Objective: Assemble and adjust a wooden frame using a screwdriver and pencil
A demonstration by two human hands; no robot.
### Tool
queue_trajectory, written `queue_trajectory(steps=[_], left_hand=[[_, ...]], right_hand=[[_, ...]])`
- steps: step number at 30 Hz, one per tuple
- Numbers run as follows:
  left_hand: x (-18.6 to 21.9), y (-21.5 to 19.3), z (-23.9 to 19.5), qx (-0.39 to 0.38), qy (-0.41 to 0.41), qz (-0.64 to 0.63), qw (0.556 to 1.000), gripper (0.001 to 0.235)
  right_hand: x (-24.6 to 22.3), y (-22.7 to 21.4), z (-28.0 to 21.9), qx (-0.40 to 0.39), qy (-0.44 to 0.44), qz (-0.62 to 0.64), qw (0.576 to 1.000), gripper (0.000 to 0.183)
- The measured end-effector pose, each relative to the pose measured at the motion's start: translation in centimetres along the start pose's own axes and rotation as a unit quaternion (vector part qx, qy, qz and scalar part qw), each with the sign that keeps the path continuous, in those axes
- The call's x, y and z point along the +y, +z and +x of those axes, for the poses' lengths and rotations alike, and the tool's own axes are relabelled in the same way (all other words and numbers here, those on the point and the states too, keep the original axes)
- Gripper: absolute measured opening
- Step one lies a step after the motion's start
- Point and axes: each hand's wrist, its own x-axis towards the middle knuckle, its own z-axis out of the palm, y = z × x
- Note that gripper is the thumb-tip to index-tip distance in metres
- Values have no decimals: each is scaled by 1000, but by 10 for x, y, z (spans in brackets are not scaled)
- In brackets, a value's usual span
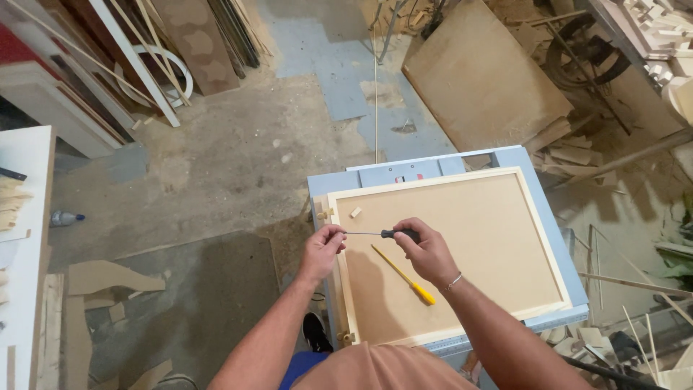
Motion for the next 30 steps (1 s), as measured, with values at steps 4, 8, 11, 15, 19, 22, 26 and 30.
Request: queue_trajectory(steps=[4, 8, 11, 15, 19, 22, 26, 30], left_hand=[[-1, 0, 1, -16, -5, 1, 1000, 14], [-8, -3, 6, -47, -25, 10, 999, 15], [-19, -4, 13, -57, -30, 12, 998, 15], [-2, -1, 14, -60, -27, 17, 998, 23], [1, -3, 18, -50, -7, -7, 999, 35], [11, -8, 22, 69, -28, 67, 995, 36], [39, -8, 18, 127, -132, 263, 947, 51], [24, -6, 31, 118, -118, 378, 911, 66]], right_hand=[[-6, -12, 2, -23, -22, -55, 998, 20], [-23, -22, 2, -98, -103, -140, 980, 21], [-25, -23, 4, -101, -97, -176, 974, 23], [-29, -20, 8, -77, 1, -193, 978, 30], [-20, -9, 20, -64, -8, -214, 975, 31], [-19, 2, 33, -41, -28, -224, 973, 31], [-26, 24, 55, -29, -76, -267, 960, 29], [-44, 41, 75, -50, -118, -327, 936, 27]])
